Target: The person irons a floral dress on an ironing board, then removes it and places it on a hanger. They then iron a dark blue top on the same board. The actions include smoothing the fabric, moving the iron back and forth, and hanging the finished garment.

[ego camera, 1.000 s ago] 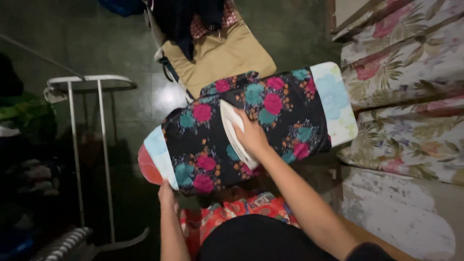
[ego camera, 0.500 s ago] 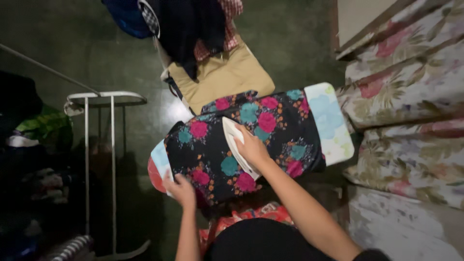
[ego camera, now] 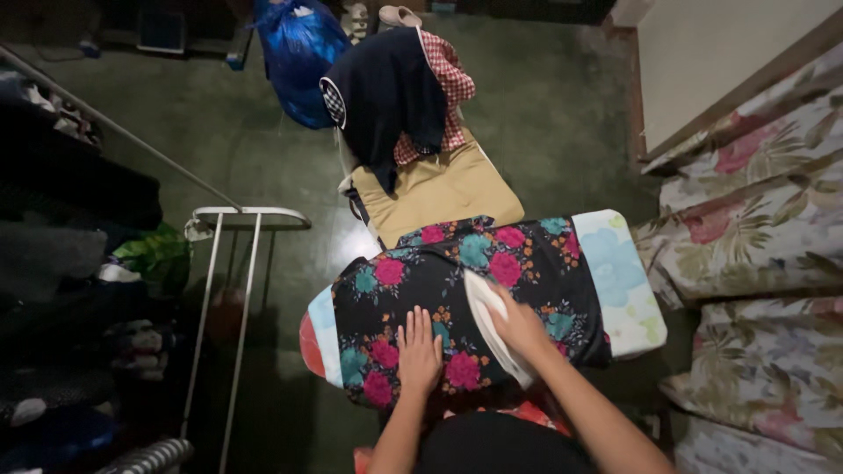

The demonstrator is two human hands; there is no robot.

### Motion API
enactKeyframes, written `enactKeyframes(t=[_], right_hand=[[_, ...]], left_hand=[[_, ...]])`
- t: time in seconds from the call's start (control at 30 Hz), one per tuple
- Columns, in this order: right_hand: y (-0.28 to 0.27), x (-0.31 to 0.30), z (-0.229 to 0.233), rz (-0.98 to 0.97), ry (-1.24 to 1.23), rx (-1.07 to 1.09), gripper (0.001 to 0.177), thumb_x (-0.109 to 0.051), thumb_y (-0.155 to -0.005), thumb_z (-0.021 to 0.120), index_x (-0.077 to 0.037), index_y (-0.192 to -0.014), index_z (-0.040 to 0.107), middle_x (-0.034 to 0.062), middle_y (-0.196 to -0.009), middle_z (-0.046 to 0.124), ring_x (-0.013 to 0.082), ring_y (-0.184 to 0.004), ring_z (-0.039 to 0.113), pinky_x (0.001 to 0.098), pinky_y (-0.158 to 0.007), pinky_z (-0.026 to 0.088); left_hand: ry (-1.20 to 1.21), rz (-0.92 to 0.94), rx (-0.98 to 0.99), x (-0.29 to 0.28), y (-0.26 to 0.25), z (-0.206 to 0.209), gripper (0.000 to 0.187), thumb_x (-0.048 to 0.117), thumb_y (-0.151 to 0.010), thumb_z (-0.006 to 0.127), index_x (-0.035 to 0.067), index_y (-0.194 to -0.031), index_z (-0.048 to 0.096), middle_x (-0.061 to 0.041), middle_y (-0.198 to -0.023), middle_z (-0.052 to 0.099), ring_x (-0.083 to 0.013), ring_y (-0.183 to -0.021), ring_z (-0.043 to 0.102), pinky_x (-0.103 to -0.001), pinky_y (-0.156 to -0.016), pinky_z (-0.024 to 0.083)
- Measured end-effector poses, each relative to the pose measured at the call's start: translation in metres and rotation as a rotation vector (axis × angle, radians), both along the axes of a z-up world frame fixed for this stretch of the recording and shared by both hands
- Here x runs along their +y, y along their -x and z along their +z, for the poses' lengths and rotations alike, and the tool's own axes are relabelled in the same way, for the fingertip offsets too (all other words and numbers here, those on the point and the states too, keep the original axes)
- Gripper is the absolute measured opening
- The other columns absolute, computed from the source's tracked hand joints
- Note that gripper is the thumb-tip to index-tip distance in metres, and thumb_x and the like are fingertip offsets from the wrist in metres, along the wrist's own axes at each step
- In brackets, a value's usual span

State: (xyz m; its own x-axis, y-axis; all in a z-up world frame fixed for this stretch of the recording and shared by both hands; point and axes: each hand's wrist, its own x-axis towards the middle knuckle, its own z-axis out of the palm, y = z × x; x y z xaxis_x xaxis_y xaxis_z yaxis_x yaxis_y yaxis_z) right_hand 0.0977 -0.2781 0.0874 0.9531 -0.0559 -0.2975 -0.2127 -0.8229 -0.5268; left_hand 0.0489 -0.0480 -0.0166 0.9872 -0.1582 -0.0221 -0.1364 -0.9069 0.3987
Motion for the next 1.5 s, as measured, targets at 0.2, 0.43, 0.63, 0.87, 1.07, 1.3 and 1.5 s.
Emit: enactKeyframes(t=[0.2,0.43,0.63,0.87,1.07,1.3,1.5], right_hand=[[-0.007,-0.019,-0.020,-0.005,0.005,0.039,0.053,-0.040,-0.094,0.058,-0.035,-0.145,0.044,0.0303,-0.085,0.071,0.0521,-0.084,0.070,0.0602,-0.078,0.055],[0.057,-0.068,0.013,-0.139,0.019,-0.003,0.054,-0.037,-0.093,0.056,-0.036,-0.146,0.043,0.0273,-0.082,0.072,0.0516,-0.079,0.070,0.0608,-0.071,0.054],[-0.016,-0.053,-0.011,-0.185,0.053,-0.118,0.049,-0.038,-0.097,0.058,-0.028,-0.144,0.048,0.0318,-0.086,0.070,0.0552,-0.085,0.066,0.0624,-0.079,0.052],[0.080,-0.082,0.016,-0.352,-0.012,-0.019,0.050,-0.037,-0.097,0.058,-0.031,-0.145,0.046,0.0308,-0.085,0.070,0.0529,-0.083,0.068,0.0620,-0.072,0.053],[-0.004,-0.099,-0.003,-0.358,-0.018,-0.125,0.052,-0.032,-0.097,0.060,-0.029,-0.147,0.045,0.0291,-0.080,0.070,0.0525,-0.080,0.066,0.0620,-0.071,0.051],[-0.019,-0.126,-0.005,-0.339,0.052,0.022,0.053,-0.033,-0.097,0.060,-0.030,-0.147,0.045,0.0296,-0.084,0.071,0.0520,-0.082,0.067,0.0604,-0.075,0.052],[0.033,-0.141,0.021,-0.266,-0.024,-0.315,0.048,-0.027,-0.097,0.062,-0.023,-0.142,0.047,0.0282,-0.105,0.072,0.0508,-0.096,0.069,0.0551,-0.081,0.056]], left_hand=[[-0.018,-0.002,-0.010,-0.001,0.001,-0.005,0.066,0.034,-0.103,0.043,0.001,-0.157,0.027,-0.017,-0.166,0.023,-0.0320,-0.154,0.019,-0.051,-0.122,0.015],[0.081,0.043,-0.042,-0.017,-0.003,0.009,0.065,0.024,-0.099,0.047,-0.002,-0.156,0.029,-0.023,-0.166,0.024,-0.0367,-0.155,0.019,-0.053,-0.124,0.015],[0.170,-0.139,-0.056,-0.071,-0.019,0.005,0.066,0.028,-0.102,0.049,-0.003,-0.157,0.029,-0.023,-0.166,0.026,-0.0373,-0.155,0.023,-0.053,-0.124,0.017],[0.070,-0.152,-0.029,-0.102,-0.017,0.016,0.071,0.039,-0.102,0.049,-0.003,-0.156,0.030,-0.021,-0.164,0.030,-0.0350,-0.153,0.024,-0.053,-0.122,0.020],[0.004,-0.144,-0.039,-0.105,-0.026,0.022,0.071,0.040,-0.101,0.047,-0.003,-0.156,0.031,-0.020,-0.164,0.030,-0.0341,-0.153,0.025,-0.053,-0.122,0.021],[-0.049,-0.133,-0.028,-0.105,-0.024,0.022,0.071,0.040,-0.101,0.044,-0.002,-0.156,0.031,-0.020,-0.164,0.030,-0.0338,-0.153,0.026,-0.053,-0.122,0.021],[-0.060,-0.137,-0.012,-0.107,-0.025,0.021,0.071,0.040,-0.102,0.044,-0.002,-0.157,0.030,-0.020,-0.165,0.029,-0.0340,-0.154,0.025,-0.053,-0.122,0.021]])
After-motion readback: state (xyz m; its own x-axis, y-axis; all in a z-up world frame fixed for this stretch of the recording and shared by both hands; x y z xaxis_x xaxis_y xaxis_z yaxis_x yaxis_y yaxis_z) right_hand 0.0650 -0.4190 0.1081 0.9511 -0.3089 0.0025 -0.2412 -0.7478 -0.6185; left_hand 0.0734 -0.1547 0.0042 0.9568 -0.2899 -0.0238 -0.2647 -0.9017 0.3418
